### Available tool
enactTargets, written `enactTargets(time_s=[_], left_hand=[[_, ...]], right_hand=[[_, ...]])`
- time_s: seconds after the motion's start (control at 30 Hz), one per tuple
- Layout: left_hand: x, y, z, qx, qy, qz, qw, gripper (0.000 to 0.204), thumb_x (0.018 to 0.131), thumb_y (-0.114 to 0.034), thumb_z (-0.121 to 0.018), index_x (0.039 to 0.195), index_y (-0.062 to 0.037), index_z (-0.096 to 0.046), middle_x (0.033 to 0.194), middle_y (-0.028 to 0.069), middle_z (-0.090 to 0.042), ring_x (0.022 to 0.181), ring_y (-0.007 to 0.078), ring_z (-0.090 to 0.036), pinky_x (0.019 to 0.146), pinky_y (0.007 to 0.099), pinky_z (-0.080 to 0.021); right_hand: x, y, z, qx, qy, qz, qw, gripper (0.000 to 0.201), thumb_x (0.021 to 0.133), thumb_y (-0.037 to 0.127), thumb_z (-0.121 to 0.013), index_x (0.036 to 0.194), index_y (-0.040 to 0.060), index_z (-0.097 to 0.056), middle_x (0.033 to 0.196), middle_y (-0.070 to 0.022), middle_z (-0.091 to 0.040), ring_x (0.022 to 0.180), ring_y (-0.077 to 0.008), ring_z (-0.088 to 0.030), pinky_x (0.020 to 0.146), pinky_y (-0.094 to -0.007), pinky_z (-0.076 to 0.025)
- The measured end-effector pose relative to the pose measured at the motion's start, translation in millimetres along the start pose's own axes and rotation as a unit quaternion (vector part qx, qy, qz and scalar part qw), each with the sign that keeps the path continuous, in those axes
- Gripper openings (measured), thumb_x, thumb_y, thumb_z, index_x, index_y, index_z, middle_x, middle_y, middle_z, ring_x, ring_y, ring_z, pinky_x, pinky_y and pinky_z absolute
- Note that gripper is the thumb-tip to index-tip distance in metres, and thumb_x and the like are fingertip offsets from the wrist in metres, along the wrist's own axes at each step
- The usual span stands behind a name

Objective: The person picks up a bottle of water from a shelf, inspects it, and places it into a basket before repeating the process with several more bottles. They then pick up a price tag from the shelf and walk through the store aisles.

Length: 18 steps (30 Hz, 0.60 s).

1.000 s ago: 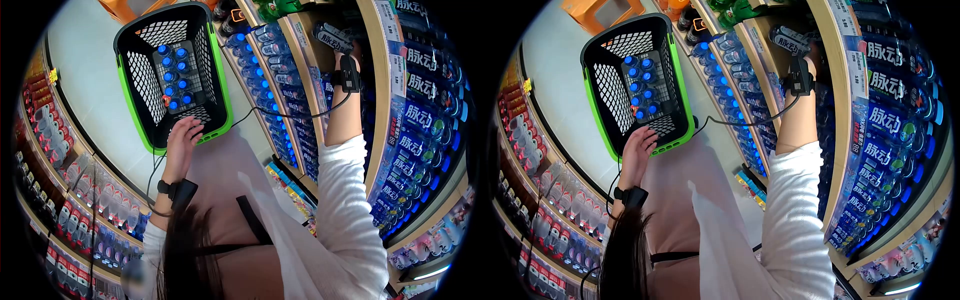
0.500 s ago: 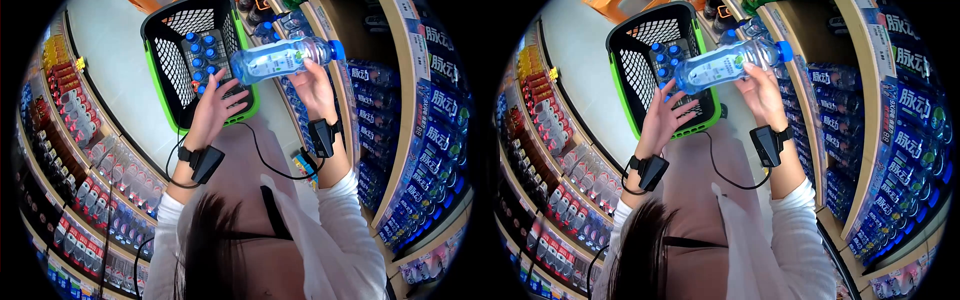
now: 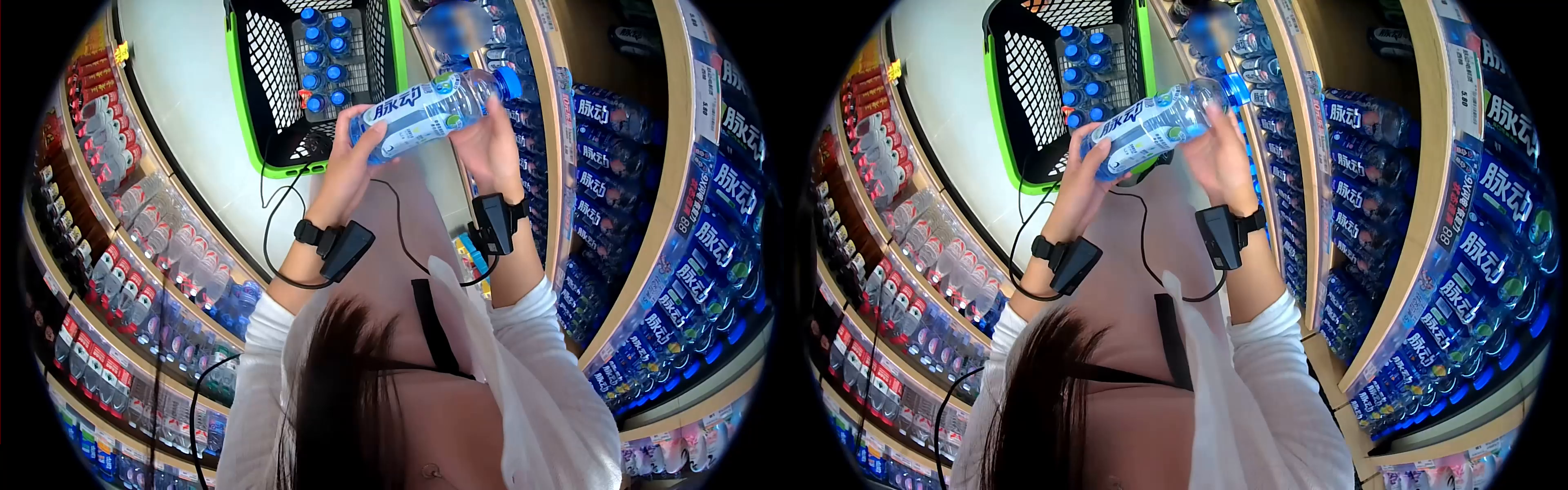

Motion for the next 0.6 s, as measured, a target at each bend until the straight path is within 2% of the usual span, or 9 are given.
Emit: enactTargets(time_s=[0.07,0.1,0.17,0.27,0.37,0.4,0.5,0.53,0.6], left_hand=[[-2,2,-1,0.014,0.002,-0.019,1.0,0.034,0.088,-0.016,-0.052,0.117,-0.0123,-0.035,0.111,0.0092,-0.048,0.097,0.0208,-0.055,0.077,0.037,-0.049],[-2,5,-1,-0.001,-0.003,-0.025,1.0,0.034,0.086,-0.014,-0.054,0.116,-0.0118,-0.036,0.11,0.0082,-0.049,0.096,0.0188,-0.054,0.075,0.0348,-0.049],[-2,10,-2,-0.029,-0.013,-0.036,0.999,0.036,0.083,-0.009,-0.058,0.113,-0.0108,-0.038,0.107,0.0061,-0.05,0.094,0.0148,-0.053,0.072,0.0303,-0.048],[-5,22,1,-0.017,-0.011,-0.051,0.998,0.041,0.08,-0.005,-0.061,0.114,-0.0111,-0.039,0.106,0.0045,-0.049,0.097,0.0139,-0.05,0.077,0.0295,-0.045],[-12,34,6,-0.072,0.039,-0.014,0.997,0.049,0.076,-0.001,-0.063,0.117,-0.0116,-0.038,0.106,0.0034,-0.048,0.099,0.0132,-0.048,0.082,0.0286,-0.042],[-15,36,6,-0.053,0.042,-0.024,0.997,0.044,0.082,-0.01,-0.059,0.121,-0.0115,-0.037,0.11,0.0049,-0.048,0.102,0.0151,-0.048,0.084,0.0304,-0.041],[-16,41,9,-0.142,0.031,0.006,0.989,0.042,0.09,-0.031,-0.041,0.124,-0.0071,-0.037,0.121,0.0116,-0.046,0.108,0.0252,-0.049,0.089,0.043,-0.041],[-15,43,11,-0.172,0.027,0.015,0.985,0.047,0.092,-0.038,-0.035,0.126,-0.0057,-0.036,0.125,0.0139,-0.046,0.11,0.0285,-0.049,0.091,0.0472,-0.041],[-12,45,13,-0.176,0.038,0.045,0.983,0.047,0.093,-0.038,-0.034,0.126,-0.0048,-0.036,0.125,0.0139,-0.046,0.11,0.0275,-0.049,0.091,0.0466,-0.04]], right_hand=[[2,9,-8,-0.051,0.0,0.037,0.998,0.035,0.09,0.029,-0.044,0.116,0.0051,-0.047,0.115,-0.0125,-0.054,0.107,-0.0255,-0.05,0.094,-0.0432,-0.035],[2,12,-9,-0.076,0.0,0.058,0.995,0.041,0.092,0.036,-0.04,0.117,0.0045,-0.047,0.118,-0.0148,-0.052,0.11,-0.0284,-0.048,0.096,-0.0462,-0.033],[5,16,-5,-0.066,0.0,0.07,0.995,0.039,0.092,0.034,-0.041,0.114,0.0039,-0.048,0.118,-0.0169,-0.052,0.11,-0.0287,-0.049,0.096,-0.0452,-0.035],[10,17,-2,-0.07,-0.048,0.073,0.994,0.039,0.091,0.033,-0.042,0.111,0.0004,-0.049,0.117,-0.0194,-0.051,0.109,-0.0303,-0.049,0.095,-0.044,-0.037],[6,16,-6,-0.094,-0.038,0.07,0.992,0.04,0.091,0.033,-0.042,0.109,-0.0015,-0.05,0.117,-0.0204,-0.051,0.109,-0.032,-0.048,0.095,-0.0443,-0.037],[6,15,-8,-0.093,-0.021,0.069,0.993,0.041,0.091,0.034,-0.043,0.109,-0.0019,-0.049,0.116,-0.0211,-0.051,0.109,-0.0332,-0.048,0.095,-0.045,-0.036],[1,13,-12,-0.133,0.065,0.062,0.987,0.038,0.091,0.033,-0.041,0.111,0.0012,-0.05,0.11,-0.0134,-0.056,0.101,-0.022,-0.053,0.09,-0.0364,-0.04],[-1,10,-16,-0.124,0.058,0.056,0.989,0.042,0.09,0.035,-0.044,0.11,-0.001,-0.05,0.11,-0.0144,-0.055,0.101,-0.0222,-0.053,0.09,-0.0355,-0.04],[-2,8,-14,-0.151,0.094,0.058,0.982,0.044,0.088,0.037,-0.046,0.11,-0.0018,-0.05,0.11,-0.0151,-0.055,0.101,-0.0225,-0.053,0.089,-0.0355,-0.041]])
Point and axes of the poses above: each hand's wrist, its own x-axis towards the middle knuckle, its own z-axis out of the back of the hand, y = z × x, the point moved 1 cm from there along x, towards the middle knuckle
